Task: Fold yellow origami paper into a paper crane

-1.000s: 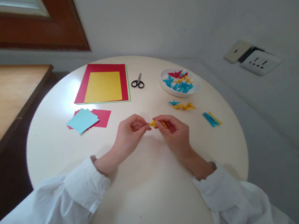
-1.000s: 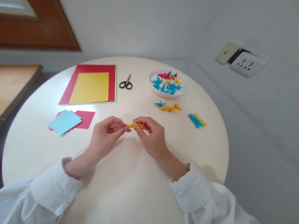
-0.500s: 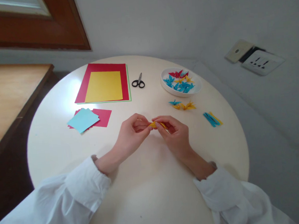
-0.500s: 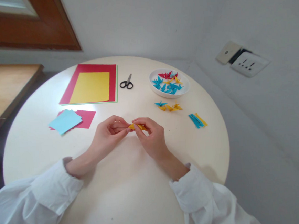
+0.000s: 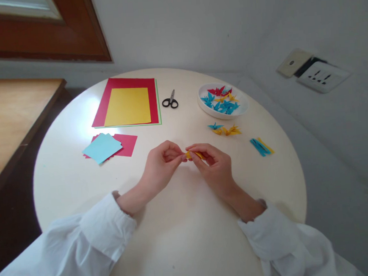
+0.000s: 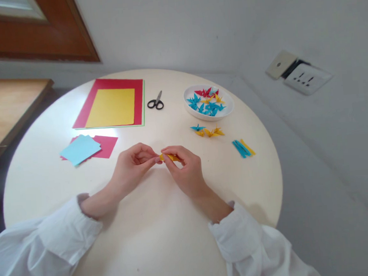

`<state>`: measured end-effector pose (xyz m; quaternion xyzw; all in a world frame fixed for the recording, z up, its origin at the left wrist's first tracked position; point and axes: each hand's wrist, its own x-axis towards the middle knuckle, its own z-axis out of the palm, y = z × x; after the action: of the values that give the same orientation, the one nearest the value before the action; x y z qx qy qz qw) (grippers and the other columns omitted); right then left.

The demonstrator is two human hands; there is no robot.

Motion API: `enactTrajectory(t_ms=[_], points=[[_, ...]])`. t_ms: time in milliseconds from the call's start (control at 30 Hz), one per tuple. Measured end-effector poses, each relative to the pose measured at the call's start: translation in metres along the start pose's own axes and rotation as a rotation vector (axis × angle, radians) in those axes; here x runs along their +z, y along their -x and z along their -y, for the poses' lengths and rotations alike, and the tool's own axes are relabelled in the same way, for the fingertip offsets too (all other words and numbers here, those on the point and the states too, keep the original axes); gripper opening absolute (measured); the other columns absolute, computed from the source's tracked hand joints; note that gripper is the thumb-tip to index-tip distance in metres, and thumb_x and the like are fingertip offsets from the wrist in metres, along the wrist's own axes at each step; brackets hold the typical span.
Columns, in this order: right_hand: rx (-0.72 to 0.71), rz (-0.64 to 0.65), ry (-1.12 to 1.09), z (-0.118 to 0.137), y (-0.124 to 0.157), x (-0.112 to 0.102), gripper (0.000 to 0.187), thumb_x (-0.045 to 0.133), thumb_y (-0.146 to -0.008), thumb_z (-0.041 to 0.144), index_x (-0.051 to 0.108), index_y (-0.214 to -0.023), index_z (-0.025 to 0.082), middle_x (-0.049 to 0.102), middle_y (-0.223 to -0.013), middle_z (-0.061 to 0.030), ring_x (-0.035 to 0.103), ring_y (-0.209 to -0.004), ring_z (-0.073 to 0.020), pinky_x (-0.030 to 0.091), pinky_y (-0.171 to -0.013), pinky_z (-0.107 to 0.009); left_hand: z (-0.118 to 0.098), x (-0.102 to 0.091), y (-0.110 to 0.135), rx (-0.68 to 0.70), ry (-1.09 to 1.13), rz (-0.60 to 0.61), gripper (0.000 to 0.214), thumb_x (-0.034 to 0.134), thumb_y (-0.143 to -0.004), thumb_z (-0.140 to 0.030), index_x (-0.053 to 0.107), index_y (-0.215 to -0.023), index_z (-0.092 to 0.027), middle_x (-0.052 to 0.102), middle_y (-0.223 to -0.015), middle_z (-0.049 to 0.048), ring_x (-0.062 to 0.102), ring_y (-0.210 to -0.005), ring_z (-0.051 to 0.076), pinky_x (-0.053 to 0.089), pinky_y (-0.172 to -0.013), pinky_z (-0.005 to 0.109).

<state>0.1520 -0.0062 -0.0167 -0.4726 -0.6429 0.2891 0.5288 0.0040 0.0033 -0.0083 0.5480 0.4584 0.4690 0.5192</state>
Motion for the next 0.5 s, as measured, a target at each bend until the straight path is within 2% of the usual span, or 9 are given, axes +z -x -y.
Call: enactTrajectory(t_ms=[500], points=[[-0.072,-0.022,0.066,-0.0009,-0.0012,0.0009,0.008,0.059,-0.078,0.016,0.066,-0.080,0.019,0.071,-0.086,-0.0053,0.066,-0.082,-0.0160,0.055,-0.075,-0.030,0.0028,-0.0008,0.0020,0.075,-0.035,0.016,0.008,0.061,-0.073,-0.015,0.054,-0.075,-0.017,0.066,-0.067,-0.0005,0.068,-0.069,0.014,0.054,-0.066,0.026]])
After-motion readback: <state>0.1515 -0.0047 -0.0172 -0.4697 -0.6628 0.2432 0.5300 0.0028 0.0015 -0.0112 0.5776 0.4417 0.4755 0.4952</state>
